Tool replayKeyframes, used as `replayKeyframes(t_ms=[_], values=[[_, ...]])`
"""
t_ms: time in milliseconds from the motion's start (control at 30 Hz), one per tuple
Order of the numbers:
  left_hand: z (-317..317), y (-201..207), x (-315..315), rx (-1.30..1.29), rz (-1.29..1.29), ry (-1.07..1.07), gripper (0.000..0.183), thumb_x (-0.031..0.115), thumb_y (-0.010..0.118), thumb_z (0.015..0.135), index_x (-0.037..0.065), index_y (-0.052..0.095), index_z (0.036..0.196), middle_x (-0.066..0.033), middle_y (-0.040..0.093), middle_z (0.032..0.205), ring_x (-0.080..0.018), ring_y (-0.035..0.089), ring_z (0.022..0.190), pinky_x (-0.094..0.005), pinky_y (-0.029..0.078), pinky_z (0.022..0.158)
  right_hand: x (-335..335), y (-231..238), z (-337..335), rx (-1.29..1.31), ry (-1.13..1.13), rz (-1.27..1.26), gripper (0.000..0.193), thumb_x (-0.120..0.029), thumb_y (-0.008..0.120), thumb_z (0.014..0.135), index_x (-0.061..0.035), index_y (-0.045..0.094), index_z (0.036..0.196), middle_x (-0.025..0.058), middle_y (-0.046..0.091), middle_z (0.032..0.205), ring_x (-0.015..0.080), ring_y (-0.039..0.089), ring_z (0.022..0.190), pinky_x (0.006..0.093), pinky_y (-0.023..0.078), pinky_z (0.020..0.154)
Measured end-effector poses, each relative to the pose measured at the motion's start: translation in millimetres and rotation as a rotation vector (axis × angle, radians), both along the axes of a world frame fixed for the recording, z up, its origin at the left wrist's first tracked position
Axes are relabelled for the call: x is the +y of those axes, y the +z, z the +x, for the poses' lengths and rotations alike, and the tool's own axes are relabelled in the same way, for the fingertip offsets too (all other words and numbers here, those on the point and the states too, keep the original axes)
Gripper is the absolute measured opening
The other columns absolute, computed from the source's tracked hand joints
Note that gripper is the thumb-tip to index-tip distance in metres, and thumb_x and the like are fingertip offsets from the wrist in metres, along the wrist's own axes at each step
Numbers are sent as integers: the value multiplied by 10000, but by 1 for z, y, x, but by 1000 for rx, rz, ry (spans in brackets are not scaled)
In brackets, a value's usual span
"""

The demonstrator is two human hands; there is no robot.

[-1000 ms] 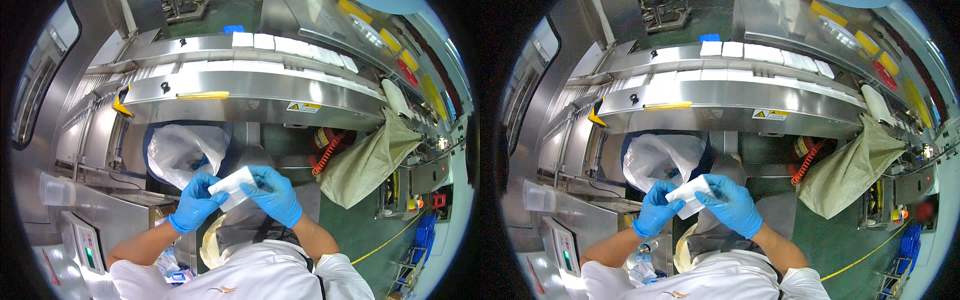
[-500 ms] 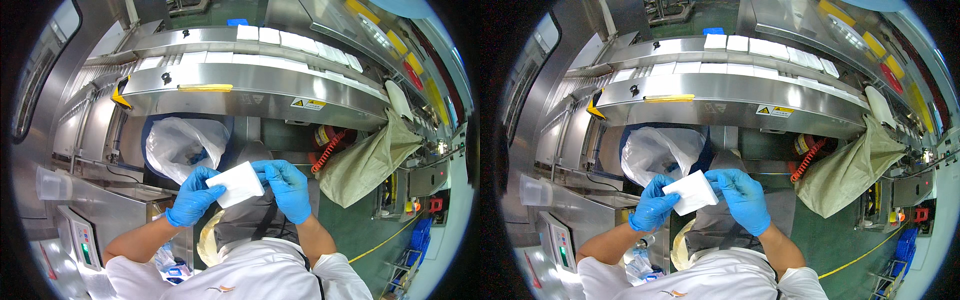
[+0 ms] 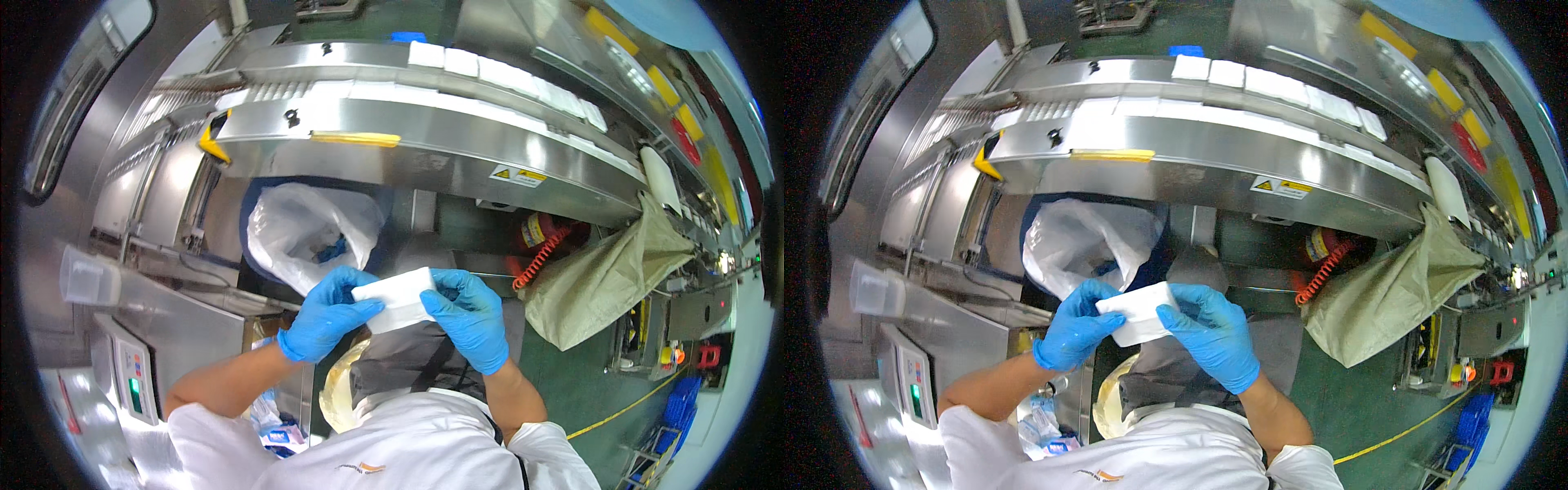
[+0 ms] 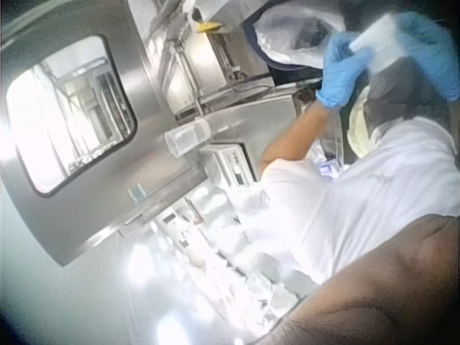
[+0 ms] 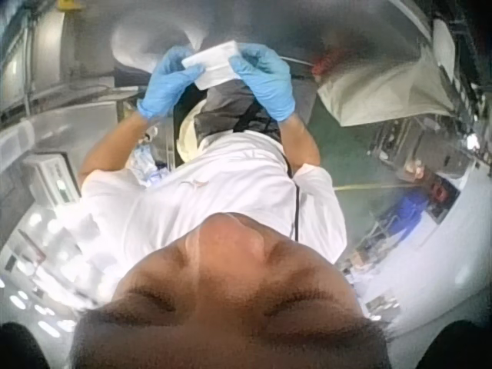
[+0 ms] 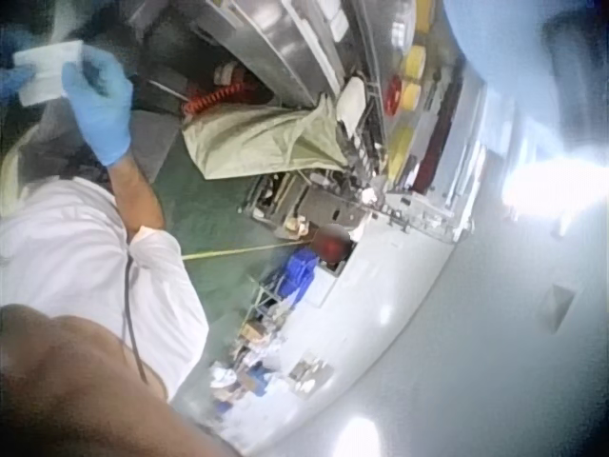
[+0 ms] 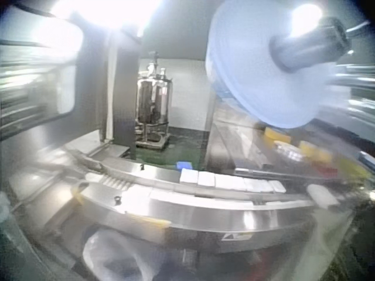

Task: The person picks up white rectangular packages from a conveyor belt, holds them with both hands to inspect the surfaces, and places them back onto the belt. The task is performed repeatedly in a seated position within a factory setting.

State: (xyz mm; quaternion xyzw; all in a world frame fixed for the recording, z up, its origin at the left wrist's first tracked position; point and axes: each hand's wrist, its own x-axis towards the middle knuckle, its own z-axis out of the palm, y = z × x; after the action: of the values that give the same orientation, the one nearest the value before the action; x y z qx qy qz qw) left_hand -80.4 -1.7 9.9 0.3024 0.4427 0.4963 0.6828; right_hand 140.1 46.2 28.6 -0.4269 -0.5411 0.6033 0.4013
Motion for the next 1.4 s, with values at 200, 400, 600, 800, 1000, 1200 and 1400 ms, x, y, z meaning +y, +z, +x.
replayKeyframes(t_ms=[200,400,600,800,1000,1200,1400], values=[[3,-1,3,50,29,-81,268,-22,699,864,67,568,1079,-50,638,1094,-114,592,1007,-293,502,913,1,-15,1,-207,-25,130,195,-165,676,930,5,686,1027,57,706,851,71,606,718,237,500,658],[3,1,2,49,16,-49,239,30,712,870,69,584,1068,-33,633,1004,-91,586,921,-257,489,820,8,-18,12,-236,-28,159,244,-199,559,999,9,686,1003,64,692,809,91,602,722,256,484,653],[3,2,5,35,-8,-19,252,56,720,873,65,581,1082,-31,626,972,-77,577,877,-237,486,785,4,-24,10,-62,-56,-19,256,-220,556,1005,1,684,1021,31,679,832,70,577,742,249,483,670],[2,1,6,69,-41,-22,242,58,721,872,64,586,1074,-32,628,1004,-90,581,917,-258,487,825,0,-17,1,-69,-10,-95,222,-198,618,972,9,678,1026,35,693,864,62,585,770,239,498,693],[4,0,1,38,-27,-2,234,49,721,870,40,600,1070,-37,631,978,-90,579,887,-249,484,763,-2,-26,-1,-75,52,-124,191,-149,669,936,18,673,1028,46,697,885,70,611,772,243,526,683],[4,0,8,90,-46,-60,319,154,714,899,8,581,1150,-58,613,1033,-105,569,950,-268,483,838,-3,-25,3,-50,31,-154,172,-129,668,933,19,674,1020,36,701,901,62,605,771,238,524,686],[-4,-15,8,9,-167,-25,274,254,621,965,32,602,1124,-53,653,987,-128,624,879,-267,512,826,-10,-23,6,40,-64,-278,179,-148,675,930,-2,678,1034,46,700,918,95,646,780,243,558,668]])
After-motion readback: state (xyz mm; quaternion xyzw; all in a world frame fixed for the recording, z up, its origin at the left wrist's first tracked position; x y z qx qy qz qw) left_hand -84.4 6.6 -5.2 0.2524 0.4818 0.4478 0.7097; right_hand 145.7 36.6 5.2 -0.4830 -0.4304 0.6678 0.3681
